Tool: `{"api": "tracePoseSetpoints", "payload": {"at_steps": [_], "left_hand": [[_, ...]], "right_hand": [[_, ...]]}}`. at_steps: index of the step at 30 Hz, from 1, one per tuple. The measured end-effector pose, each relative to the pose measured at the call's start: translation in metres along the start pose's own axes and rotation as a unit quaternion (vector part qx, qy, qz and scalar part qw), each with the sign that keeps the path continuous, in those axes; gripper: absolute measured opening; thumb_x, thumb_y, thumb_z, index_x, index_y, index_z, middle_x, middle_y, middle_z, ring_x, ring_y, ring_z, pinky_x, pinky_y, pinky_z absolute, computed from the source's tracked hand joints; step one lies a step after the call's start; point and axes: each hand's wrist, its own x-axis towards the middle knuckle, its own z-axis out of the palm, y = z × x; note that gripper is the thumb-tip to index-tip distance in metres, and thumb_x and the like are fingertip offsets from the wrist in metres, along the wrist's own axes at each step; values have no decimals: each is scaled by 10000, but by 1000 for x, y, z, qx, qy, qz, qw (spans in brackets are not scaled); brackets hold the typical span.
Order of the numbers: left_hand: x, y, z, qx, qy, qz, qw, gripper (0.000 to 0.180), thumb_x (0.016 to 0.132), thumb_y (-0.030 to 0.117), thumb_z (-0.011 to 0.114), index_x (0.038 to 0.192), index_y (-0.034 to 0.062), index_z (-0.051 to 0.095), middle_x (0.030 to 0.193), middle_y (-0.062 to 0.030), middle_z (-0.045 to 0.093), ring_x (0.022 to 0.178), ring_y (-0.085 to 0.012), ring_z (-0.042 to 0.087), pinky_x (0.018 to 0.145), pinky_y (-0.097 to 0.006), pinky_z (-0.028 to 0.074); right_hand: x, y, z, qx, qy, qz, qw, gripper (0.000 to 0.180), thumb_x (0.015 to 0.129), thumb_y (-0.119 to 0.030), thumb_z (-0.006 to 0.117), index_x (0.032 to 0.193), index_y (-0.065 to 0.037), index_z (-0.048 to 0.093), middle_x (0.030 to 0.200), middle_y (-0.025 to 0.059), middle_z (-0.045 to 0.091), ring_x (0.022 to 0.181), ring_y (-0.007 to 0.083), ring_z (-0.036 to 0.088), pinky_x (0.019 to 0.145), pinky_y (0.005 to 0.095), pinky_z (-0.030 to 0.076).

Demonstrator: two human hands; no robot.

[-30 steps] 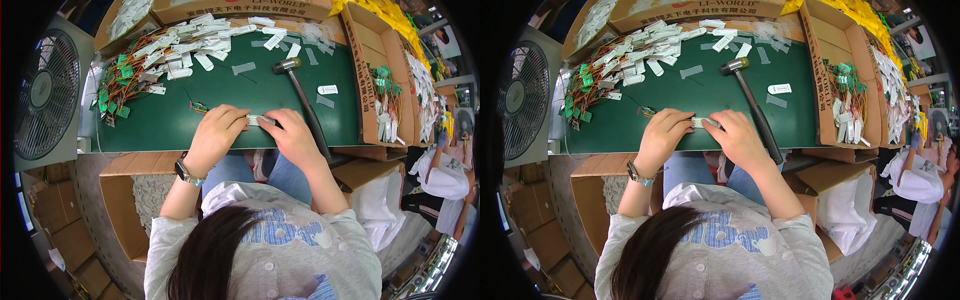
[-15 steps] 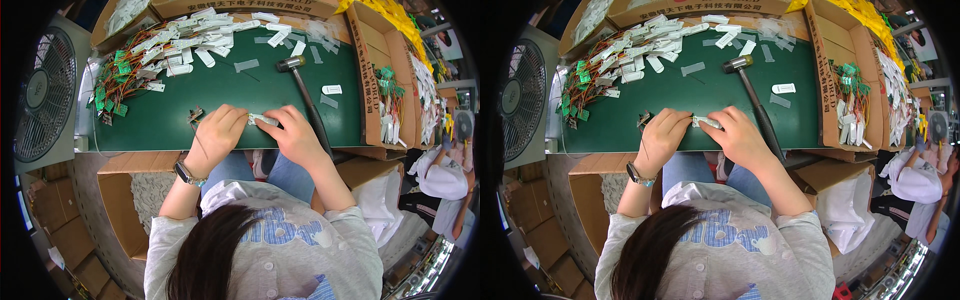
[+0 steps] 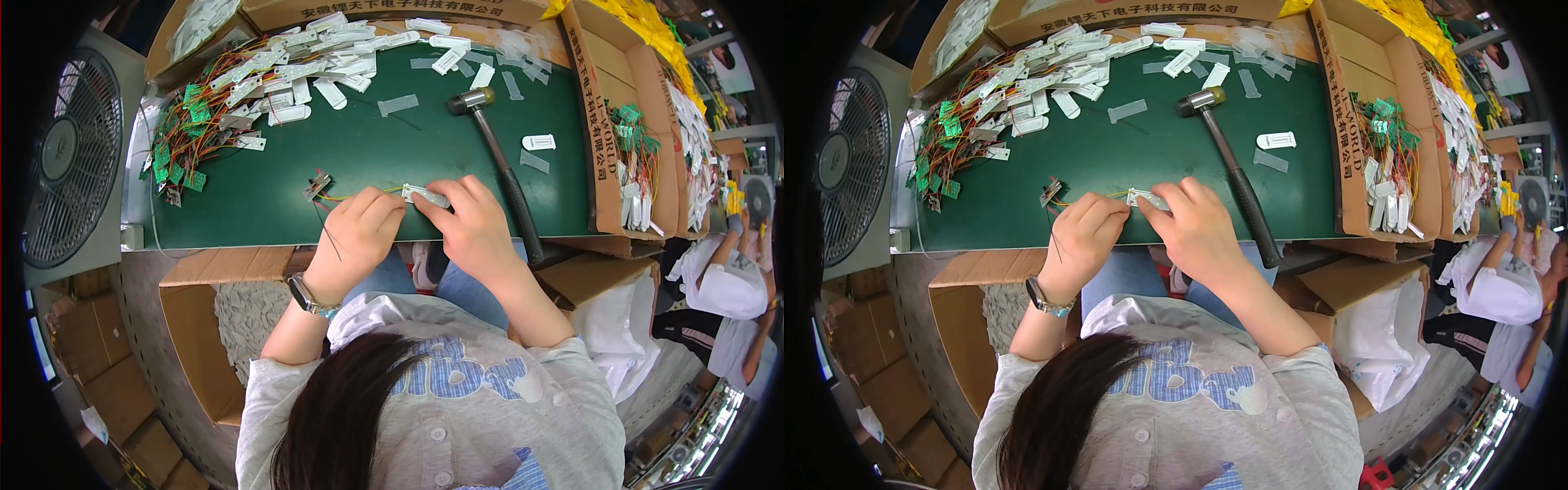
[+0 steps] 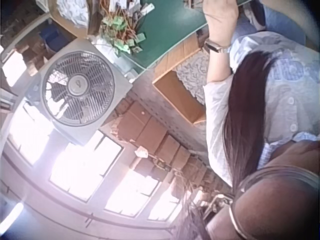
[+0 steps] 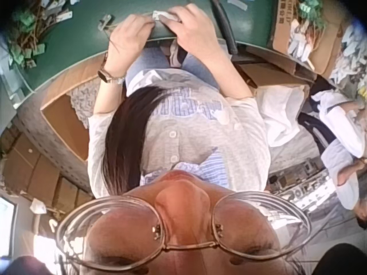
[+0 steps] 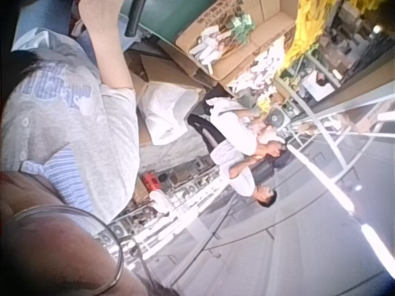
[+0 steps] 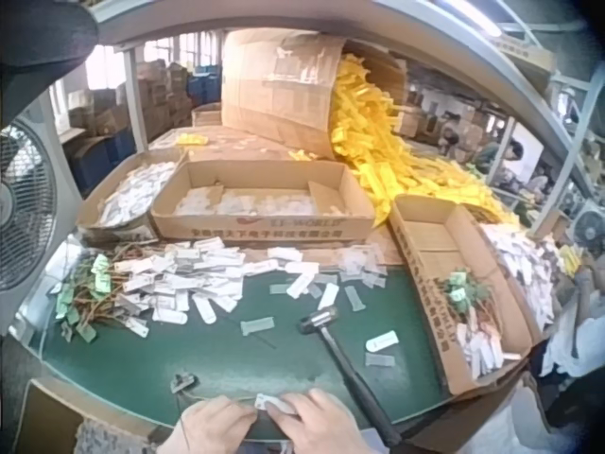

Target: The person assembles LED strip components by hand, securing circuit boards and plastic clips with a rubber mallet.

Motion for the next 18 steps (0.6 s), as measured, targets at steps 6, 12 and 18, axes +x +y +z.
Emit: {"api": "tracePoseSetpoints", "payload": {"at_steps": [6,12,18], "left_hand": [[1,-5,-4,-74,7,-50,996,174,715,-25,718,877,-7,659,909,-86,655,804,-259,638,680,-350,539],[5,-7,-2,-72,14,-67,995,260,720,-11,752,962,-4,660,950,-97,677,857,-278,653,739,-370,545],[5,-16,3,-92,18,-43,995,317,702,27,773,999,-8,668,1007,-115,696,925,-294,663,784,-370,552]], "right_hand": [[4,15,-6,25,-39,-37,998,305,776,-99,634,1062,-102,740,1023,38,617,920,212,570,774,344,510],[2,18,-3,42,-34,-38,998,306,778,-107,638,1065,-118,745,1028,36,623,929,214,573,789,348,510],[0,18,-1,39,-27,-37,998,299,780,-112,642,1061,-116,744,1043,34,632,933,209,573,792,343,508]]}}
